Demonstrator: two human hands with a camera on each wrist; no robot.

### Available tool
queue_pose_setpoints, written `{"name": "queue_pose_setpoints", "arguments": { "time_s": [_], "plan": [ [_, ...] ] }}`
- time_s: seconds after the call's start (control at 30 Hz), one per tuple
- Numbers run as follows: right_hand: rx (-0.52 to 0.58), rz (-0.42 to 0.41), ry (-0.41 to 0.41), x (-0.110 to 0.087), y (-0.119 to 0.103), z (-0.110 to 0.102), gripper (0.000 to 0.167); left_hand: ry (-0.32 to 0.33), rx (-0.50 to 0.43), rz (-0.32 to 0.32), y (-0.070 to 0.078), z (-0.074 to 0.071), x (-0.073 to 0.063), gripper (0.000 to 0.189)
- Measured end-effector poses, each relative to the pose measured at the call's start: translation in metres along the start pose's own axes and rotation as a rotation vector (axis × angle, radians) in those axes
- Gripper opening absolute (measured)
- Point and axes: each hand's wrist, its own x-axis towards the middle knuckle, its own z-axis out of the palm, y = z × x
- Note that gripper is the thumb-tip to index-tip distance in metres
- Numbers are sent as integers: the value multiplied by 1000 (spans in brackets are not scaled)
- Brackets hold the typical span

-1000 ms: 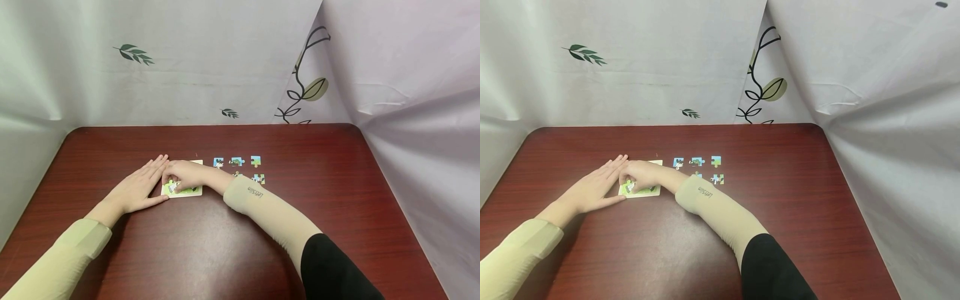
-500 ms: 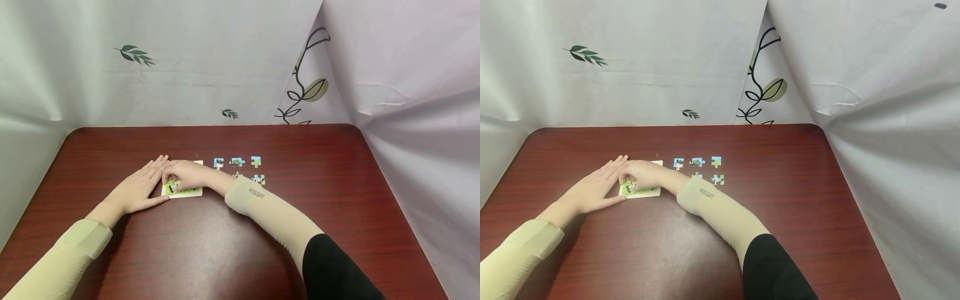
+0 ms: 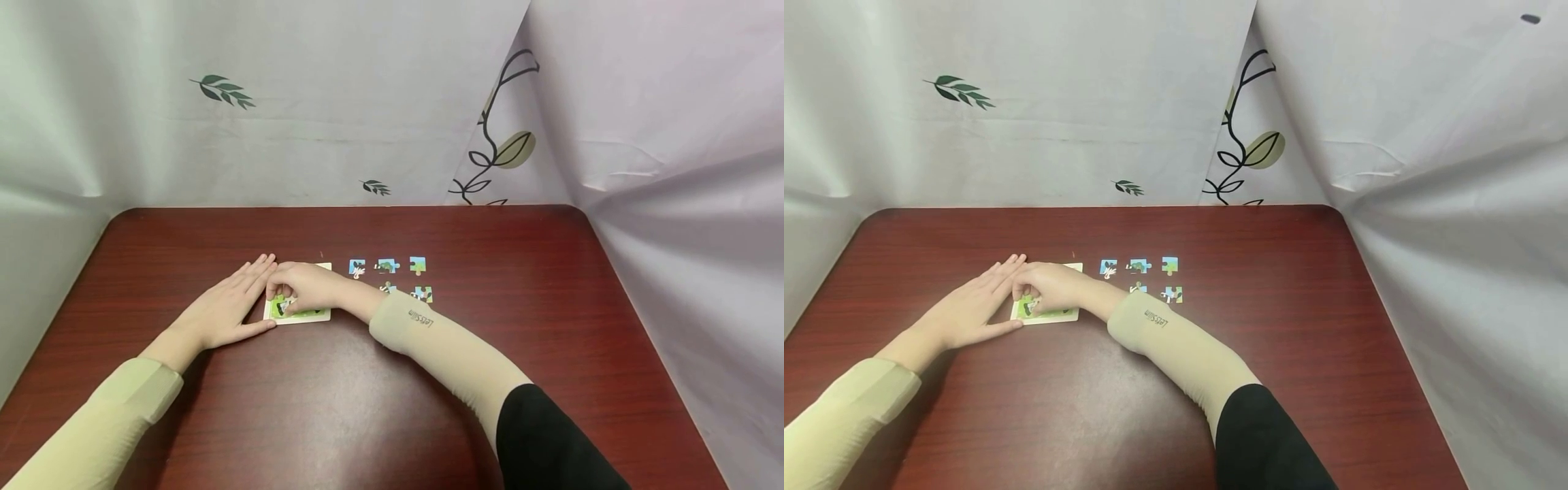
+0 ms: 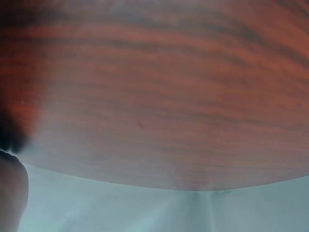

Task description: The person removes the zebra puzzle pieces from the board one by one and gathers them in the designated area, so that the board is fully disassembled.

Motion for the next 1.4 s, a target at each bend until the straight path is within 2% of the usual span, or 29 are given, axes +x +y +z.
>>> {"name": "queue_pose_setpoints", "arguments": {
  "time_s": [0.33, 0.8, 1.4],
  "plan": [
    [0, -15, 12, -2, 0, 0, 29, 2, 8, -2, 1, 0, 0, 101],
    [-127, -51, 20, -6, 0, -1, 29, -16, -2, -10, 1, 0, 0, 101],
    [-142, -79, 50, -9, 0, 1, 25, -18, -8, -18, 2, 0, 0, 101]
  ]
}}
